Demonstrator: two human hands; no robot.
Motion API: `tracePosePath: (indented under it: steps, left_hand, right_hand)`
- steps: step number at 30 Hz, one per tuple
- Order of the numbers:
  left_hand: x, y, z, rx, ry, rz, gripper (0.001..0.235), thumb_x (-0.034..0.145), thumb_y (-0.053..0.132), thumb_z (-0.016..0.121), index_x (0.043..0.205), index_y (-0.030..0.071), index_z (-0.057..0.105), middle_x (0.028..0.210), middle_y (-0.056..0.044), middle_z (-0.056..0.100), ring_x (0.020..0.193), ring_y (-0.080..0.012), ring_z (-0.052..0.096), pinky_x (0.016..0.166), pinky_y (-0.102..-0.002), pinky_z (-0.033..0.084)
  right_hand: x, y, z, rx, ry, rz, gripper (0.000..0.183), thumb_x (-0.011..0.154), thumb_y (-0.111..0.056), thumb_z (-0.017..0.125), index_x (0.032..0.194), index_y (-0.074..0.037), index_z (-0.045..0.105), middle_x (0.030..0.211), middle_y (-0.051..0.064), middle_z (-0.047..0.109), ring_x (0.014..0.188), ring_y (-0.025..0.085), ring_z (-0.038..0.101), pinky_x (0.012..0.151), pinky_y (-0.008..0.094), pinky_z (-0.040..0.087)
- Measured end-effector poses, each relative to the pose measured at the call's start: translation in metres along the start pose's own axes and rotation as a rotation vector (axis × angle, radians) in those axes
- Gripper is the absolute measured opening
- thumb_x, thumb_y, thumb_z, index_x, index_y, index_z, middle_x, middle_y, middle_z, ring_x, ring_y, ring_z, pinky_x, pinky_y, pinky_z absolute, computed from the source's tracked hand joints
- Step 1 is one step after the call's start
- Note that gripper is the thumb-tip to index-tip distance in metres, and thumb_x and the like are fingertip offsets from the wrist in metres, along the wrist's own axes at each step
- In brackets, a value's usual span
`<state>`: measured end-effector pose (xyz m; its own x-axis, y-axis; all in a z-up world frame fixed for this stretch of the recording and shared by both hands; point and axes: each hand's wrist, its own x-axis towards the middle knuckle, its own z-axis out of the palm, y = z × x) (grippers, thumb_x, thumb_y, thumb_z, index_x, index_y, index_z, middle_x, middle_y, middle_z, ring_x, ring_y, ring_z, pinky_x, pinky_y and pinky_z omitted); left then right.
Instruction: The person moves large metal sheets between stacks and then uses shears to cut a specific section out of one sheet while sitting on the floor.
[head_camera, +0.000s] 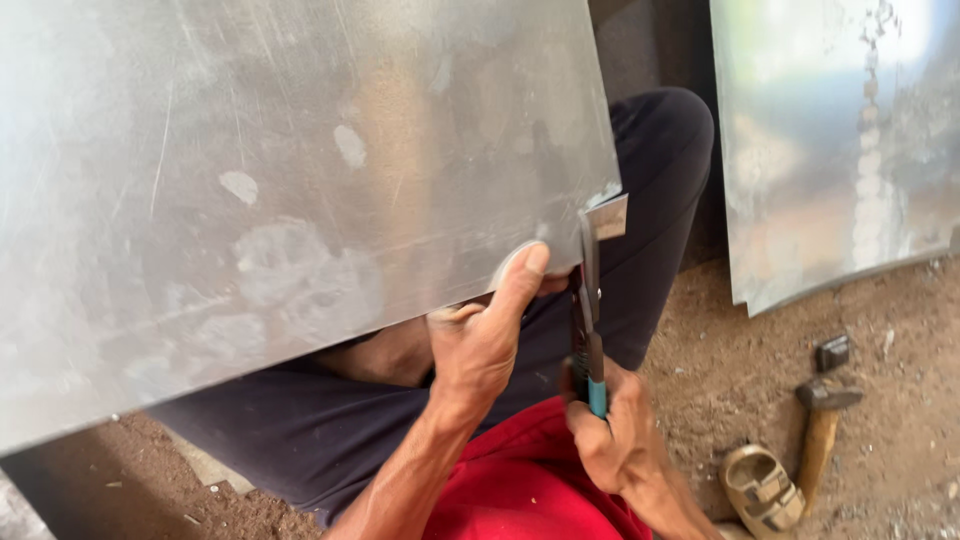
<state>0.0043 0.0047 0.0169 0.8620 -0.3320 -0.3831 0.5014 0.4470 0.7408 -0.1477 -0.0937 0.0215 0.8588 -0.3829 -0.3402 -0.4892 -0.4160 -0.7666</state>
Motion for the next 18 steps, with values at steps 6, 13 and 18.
tracePosePath:
  steps: [6,13,18]
  left_hand:
    - [-0.009,0.011,0.058,-0.290,0.396,-0.325,0.039,0.085,0.026,0.081,0.117,0.007,0.072,0.114,-0.001,0.071,0.095,-0.0090,0.066,0.083,-0.025,0.053]
    - [-0.021,0.045,0.035,-0.064,0.076,-0.151,0.042,0.084,0.019,0.084,0.116,-0.004,0.073,0.110,-0.007,0.073,0.097,-0.0157,0.069,0.090,-0.028,0.056]
    - [-0.033,0.127,-0.097,0.226,0.502,0.006,0.032,0.092,0.019,0.078,0.113,-0.003,0.070,0.103,-0.008,0.070,0.088,-0.0181,0.068,0.080,-0.031,0.058]
  right_hand:
    - [-0.011,0.002,-0.039,-0.302,0.071,-0.084,0.026,0.076,-0.008,0.054,0.099,0.004,0.059,0.071,0.010,0.059,0.059,0.025,0.056,0.052,0.041,0.044]
    - [-0.024,0.015,-0.025,-0.286,0.111,0.209,0.016,0.085,-0.017,0.061,0.087,-0.004,0.069,0.059,0.010,0.063,0.052,0.022,0.061,0.051,0.038,0.048]
    - [-0.016,0.022,-0.021,-0.274,0.019,0.079,0.017,0.069,-0.016,0.065,0.078,-0.002,0.069,0.055,0.008,0.060,0.050,0.019,0.058,0.051,0.033,0.046]
